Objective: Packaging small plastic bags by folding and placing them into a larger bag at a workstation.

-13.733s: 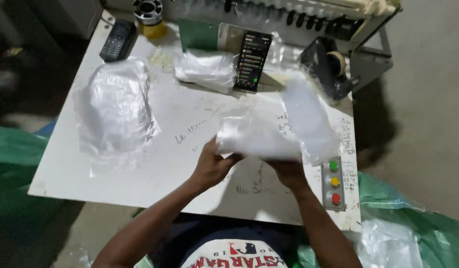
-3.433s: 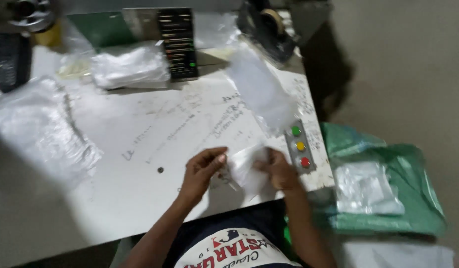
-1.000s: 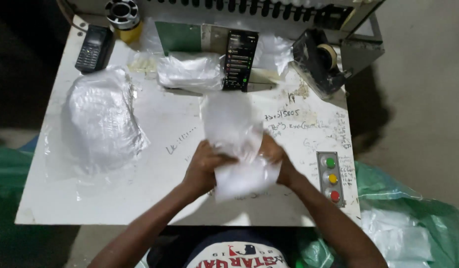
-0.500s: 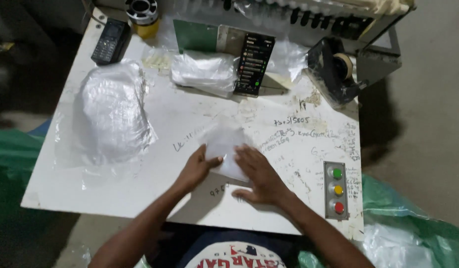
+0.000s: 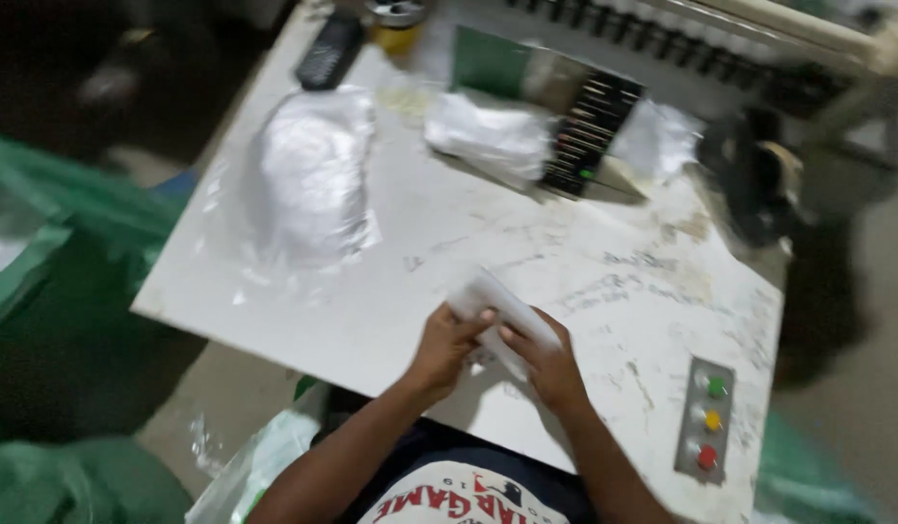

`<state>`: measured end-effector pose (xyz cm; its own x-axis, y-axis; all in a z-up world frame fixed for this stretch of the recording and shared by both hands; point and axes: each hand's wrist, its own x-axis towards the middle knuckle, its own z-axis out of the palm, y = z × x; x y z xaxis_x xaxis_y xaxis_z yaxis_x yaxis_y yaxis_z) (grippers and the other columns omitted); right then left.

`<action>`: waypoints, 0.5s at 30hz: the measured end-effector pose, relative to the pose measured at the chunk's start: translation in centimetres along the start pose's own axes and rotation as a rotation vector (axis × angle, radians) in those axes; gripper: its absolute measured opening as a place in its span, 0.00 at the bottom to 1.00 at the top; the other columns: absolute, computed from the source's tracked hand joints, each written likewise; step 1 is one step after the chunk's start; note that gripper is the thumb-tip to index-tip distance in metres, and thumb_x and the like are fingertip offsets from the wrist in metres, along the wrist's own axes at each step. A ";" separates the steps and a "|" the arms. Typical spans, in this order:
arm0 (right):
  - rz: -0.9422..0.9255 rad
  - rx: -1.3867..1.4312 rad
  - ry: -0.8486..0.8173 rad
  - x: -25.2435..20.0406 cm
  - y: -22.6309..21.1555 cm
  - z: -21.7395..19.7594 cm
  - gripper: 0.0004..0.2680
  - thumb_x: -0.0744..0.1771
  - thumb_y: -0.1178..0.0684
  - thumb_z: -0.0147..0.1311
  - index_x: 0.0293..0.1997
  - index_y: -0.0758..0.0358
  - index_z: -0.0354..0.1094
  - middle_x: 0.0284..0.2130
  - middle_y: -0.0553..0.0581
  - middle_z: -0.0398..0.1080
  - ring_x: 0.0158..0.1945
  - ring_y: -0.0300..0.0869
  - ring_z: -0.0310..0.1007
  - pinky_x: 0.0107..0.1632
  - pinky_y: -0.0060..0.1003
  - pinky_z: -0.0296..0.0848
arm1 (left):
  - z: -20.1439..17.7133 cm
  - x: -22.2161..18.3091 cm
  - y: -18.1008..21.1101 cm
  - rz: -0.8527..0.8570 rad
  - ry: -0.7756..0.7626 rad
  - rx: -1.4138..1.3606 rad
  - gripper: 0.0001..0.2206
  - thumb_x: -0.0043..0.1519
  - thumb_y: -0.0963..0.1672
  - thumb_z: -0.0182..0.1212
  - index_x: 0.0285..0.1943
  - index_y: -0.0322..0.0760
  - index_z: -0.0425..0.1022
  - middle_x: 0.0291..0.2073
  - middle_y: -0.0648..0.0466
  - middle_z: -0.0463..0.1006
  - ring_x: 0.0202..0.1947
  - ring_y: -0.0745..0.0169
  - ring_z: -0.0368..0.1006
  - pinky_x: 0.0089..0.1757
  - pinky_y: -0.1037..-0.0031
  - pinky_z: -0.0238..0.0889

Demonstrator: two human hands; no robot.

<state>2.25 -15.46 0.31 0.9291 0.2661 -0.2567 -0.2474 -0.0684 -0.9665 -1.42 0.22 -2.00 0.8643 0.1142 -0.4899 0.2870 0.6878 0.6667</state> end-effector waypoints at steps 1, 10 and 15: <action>-0.001 -0.009 -0.043 -1.0 -0.4 0.7 0.18 0.63 0.58 0.67 0.58 0.65 0.74 0.44 0.65 0.79 0.47 0.47 0.78 0.53 0.48 0.75 | 0.5 -0.7 0.6 0.026 0.030 -0.020 0.19 0.57 0.40 0.73 0.55 0.31 0.73 0.38 0.51 0.76 0.36 0.58 0.78 0.38 0.67 0.74; -0.121 -0.201 0.205 -3.6 4.4 0.0 0.08 0.63 0.59 0.64 0.45 0.67 0.80 0.45 0.62 0.80 0.53 0.43 0.78 0.62 0.37 0.74 | -3.5 -1.6 6.3 0.111 -0.145 0.421 0.27 0.54 0.47 0.70 0.63 0.34 0.75 0.51 0.45 0.83 0.43 0.58 0.81 0.41 0.71 0.79; 0.192 0.080 0.428 -5.8 -3.9 2.2 0.13 0.65 0.62 0.57 0.56 0.61 0.66 0.49 0.60 0.67 0.56 0.50 0.68 0.43 0.53 0.82 | -18.4 5.7 14.8 0.886 0.608 0.554 0.07 0.61 0.39 0.70 0.44 0.43 0.78 0.37 0.59 0.82 0.40 0.70 0.77 0.46 0.79 0.73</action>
